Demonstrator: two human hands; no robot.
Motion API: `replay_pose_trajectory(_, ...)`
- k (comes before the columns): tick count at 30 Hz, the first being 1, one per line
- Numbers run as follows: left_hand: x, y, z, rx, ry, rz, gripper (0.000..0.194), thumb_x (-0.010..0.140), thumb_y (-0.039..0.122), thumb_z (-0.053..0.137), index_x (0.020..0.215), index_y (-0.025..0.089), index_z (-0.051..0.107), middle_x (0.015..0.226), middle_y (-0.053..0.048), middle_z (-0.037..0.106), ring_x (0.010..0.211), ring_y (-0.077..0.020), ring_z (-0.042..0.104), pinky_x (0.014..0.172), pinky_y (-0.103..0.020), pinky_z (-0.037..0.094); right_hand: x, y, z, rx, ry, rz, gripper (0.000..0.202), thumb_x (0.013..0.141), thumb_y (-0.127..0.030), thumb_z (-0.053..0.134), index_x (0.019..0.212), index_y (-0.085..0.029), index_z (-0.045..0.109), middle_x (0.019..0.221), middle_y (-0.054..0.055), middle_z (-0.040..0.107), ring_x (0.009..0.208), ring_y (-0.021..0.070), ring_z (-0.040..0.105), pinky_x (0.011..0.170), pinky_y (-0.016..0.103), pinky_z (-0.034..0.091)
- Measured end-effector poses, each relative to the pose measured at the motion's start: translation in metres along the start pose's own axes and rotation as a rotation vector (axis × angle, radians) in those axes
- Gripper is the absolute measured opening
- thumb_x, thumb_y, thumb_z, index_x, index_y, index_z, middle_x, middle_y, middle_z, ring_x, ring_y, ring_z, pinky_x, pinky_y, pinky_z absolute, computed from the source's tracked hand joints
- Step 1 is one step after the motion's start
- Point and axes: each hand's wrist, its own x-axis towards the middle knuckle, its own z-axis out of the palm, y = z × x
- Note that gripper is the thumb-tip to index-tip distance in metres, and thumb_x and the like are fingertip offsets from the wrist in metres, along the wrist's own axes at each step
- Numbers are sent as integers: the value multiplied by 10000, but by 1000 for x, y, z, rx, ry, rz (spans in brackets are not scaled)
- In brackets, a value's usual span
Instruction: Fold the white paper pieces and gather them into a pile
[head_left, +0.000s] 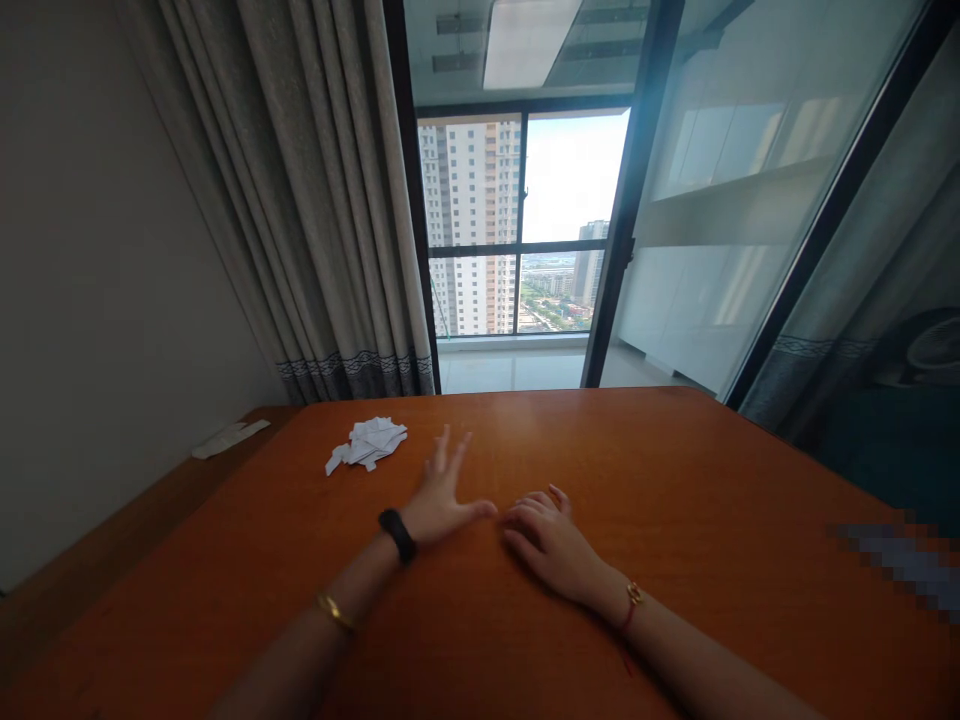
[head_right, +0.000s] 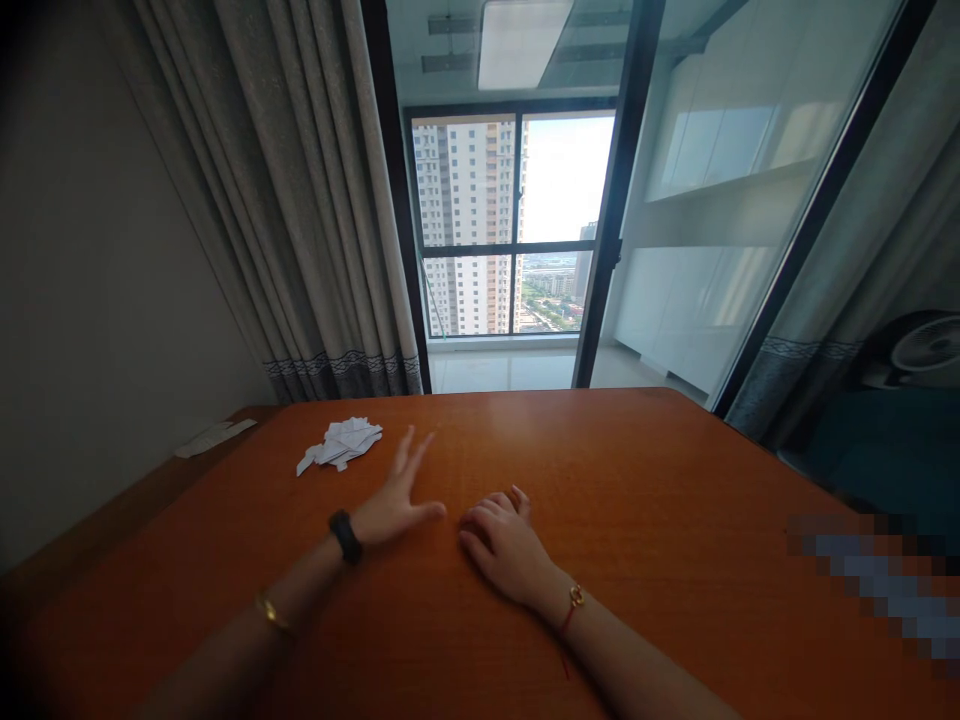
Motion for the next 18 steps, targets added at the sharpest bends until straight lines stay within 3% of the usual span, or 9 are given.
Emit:
replay_pose_trajectory(2, 22, -45, -22, 250, 164, -239, 899, 677, 639, 652, 1402, 185, 374, 1550, -161, 31, 1401, -416, -53, 1093, -598, 95, 0, -1, 2, 22, -5, 22, 167, 909, -318, 475, 960, -272, 628, 986, 4, 672, 1016, 196, 528, 1060, 485, 122)
replay_pose_trajectory(4, 37, -85, -42, 399, 272, -360, 784, 727, 642, 583, 1362, 205, 439, 1558, -130, 4, 1397, -422, -59, 1090, -601, 84, 0, -2, 3, 37, -1, 36, 153, 903, -311, 490, 965, -274, 626, 985, 0, 670, 1010, 188, 527, 1066, 476, 109)
replay_pose_trajectory(7, 54, -126, -62, 398, 354, -590, 801, 730, 735, 471, 1396, 301, 375, 1565, -87, -8, 1368, -492, -37, 993, -720, 127, 0, -1, 5, 61, 5, 56, 135, 893, -305, 511, 957, -275, 626, 968, -7, 669, 1000, 182, 528, 1069, 471, 97)
replay_pose_trajectory(10, 71, -145, -70, 332, 409, -864, 950, 631, 814, 482, 1424, 324, 302, 1565, -92, 13, 1322, -566, -1, 911, -783, 139, 1, 0, 5, 74, 15, 72, 117, 885, -299, 527, 946, -276, 624, 963, -17, 666, 993, 177, 528, 1066, 464, 99)
replay_pose_trajectory(12, 83, -154, -69, 312, 427, -957, 992, 593, 809, 526, 1419, 309, 303, 1563, -102, 29, 1306, -580, 17, 896, -785, 148, 0, 0, 6, 77, 17, 73, 106, 879, -292, 538, 946, -280, 618, 968, -27, 663, 997, 170, 526, 1067, 456, 98)
replay_pose_trajectory(15, 94, -166, -65, 319, 448, -959, 885, 601, 738, 592, 1344, 293, 411, 1547, -105, 112, 1291, -578, 77, 885, -755, 197, 0, 1, 6, 84, 5, 69, 106, 879, -279, 540, 958, -286, 609, 975, -37, 661, 1005, 162, 525, 1067, 445, 96)
replay_pose_trajectory(18, 97, -178, -62, 328, 381, -895, 764, 626, 696, 603, 1252, 271, 499, 1494, -131, 241, 1260, -544, 214, 875, -701, 267, -1, 2, 7, 83, -3, 71, 113, 886, -272, 525, 964, -286, 605, 980, -30, 662, 1006, 163, 527, 1064, 448, 96)
